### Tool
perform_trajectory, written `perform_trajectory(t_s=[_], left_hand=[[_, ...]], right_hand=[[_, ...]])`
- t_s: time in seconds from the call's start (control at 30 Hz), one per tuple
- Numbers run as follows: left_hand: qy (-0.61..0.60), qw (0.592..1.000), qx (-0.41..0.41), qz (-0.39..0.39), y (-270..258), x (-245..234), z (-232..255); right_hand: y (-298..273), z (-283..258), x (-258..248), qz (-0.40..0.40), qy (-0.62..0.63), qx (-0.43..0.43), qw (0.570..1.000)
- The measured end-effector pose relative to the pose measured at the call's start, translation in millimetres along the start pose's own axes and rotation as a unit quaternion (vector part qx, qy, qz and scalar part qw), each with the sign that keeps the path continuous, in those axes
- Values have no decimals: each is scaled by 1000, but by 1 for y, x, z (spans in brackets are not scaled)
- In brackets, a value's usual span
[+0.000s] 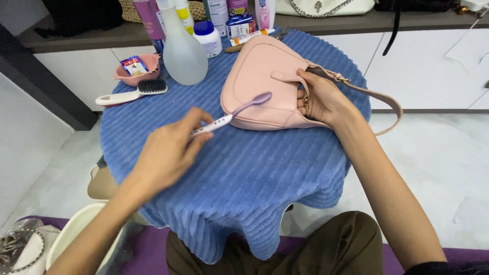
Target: Cleaning the exterior of a pink leather bag using a spray cleaner, a toothbrush, and a cloth.
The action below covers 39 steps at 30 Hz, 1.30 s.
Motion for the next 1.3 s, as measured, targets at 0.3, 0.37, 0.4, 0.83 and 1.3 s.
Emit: perform_trajectory(t_s=[0.3, 0.37, 0.4, 0.83, 1.3], left_hand=[[89, 994, -20, 60, -14, 35, 2], [111, 990, -38, 84, -8, 33, -2], [133, 984, -55, 109, -6, 30, -4], [59, 992, -31, 106, 3, 44, 37], [89, 970, -54, 218, -53, 10, -19]], right_hand=[[9, 2, -11, -2, 13, -14, 1000], [18, 2, -23, 0, 25, -16, 1000], [23, 1, -29, 1, 36, -19, 999], [-47, -5, 35, 73, 213, -45, 973], [-41, 60, 68, 32, 313, -70, 947]])
Point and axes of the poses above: each hand's wrist, its own y-axis towards the middle knuckle, its own x-axis out of the palm, z = x × y, the point moved 4 cm from there along y, towards the middle knuckle, and after that the axes turned 8 degrees about x, right-handed, at the moved point
